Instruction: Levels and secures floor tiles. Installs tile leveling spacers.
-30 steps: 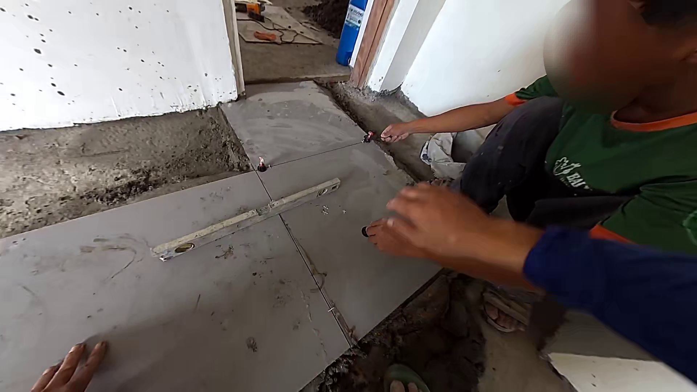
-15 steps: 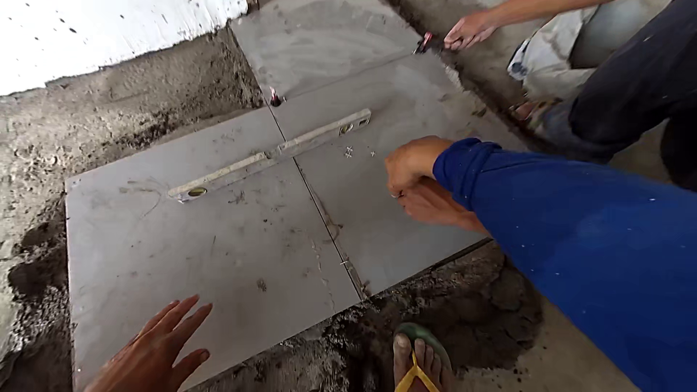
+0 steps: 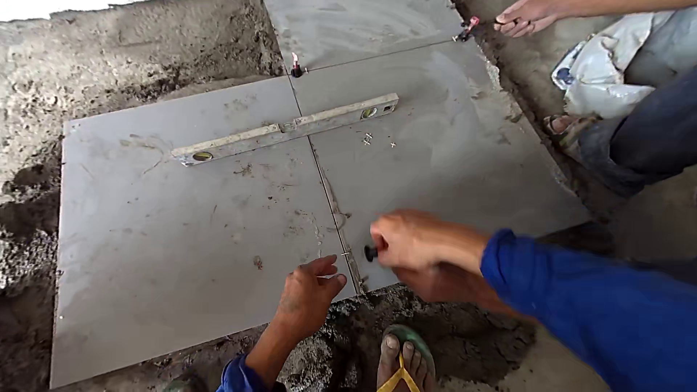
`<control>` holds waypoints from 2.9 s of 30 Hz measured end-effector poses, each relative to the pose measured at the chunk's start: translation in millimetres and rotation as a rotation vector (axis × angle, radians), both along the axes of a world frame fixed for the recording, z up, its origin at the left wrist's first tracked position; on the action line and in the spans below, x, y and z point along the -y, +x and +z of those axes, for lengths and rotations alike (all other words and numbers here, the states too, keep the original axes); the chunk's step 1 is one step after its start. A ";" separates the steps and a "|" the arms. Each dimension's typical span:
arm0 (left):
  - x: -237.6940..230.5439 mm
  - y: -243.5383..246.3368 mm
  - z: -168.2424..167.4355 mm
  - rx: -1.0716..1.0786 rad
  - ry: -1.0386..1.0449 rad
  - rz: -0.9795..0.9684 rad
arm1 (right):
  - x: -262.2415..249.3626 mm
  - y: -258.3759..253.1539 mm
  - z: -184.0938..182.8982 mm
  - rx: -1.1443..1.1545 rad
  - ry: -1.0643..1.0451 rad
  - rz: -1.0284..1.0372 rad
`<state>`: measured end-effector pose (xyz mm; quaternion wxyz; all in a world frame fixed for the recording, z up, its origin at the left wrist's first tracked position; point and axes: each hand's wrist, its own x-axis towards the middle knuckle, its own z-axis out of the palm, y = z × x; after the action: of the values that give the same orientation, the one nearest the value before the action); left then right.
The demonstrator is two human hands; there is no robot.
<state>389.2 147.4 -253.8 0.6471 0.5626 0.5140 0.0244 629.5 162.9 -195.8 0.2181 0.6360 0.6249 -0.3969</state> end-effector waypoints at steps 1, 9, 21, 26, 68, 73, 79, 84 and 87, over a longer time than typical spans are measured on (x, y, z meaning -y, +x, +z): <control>4.0 2.3 -1.7 0.092 -0.105 0.095 | 15.1 -6.8 0.0 -0.083 0.005 -0.038; 11.2 2.6 18.0 0.564 -0.350 0.226 | 92.8 -14.7 -2.4 -0.619 0.266 -0.560; -20.6 -38.4 -21.7 -0.158 0.291 -0.068 | 96.0 -28.5 -37.5 -0.156 0.210 -0.348; -39.6 -65.5 -37.8 -0.559 0.578 -0.392 | 94.7 -35.4 -55.7 -0.029 0.245 -0.189; -44.0 -69.9 -36.9 -0.587 0.607 -0.491 | 97.7 -81.9 -57.5 0.238 0.582 0.421; -43.4 -77.3 -40.6 -0.569 0.626 -0.495 | 71.1 -89.6 -45.3 0.226 0.206 -0.215; -44.0 -79.1 -40.9 -0.563 0.604 -0.488 | 92.7 -73.4 -62.7 0.163 0.592 0.473; -40.4 -79.8 -43.7 -0.550 0.620 -0.544 | 88.9 -72.1 -58.8 0.149 0.578 0.580; -41.7 -80.4 -45.6 -0.545 0.634 -0.555 | 89.8 -66.9 -61.3 0.101 0.621 0.567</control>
<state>308.8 189.1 -299.4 0.2686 0.8328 0.4629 -0.1416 562.6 73.1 -257.1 0.1469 0.4933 0.8534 -0.0823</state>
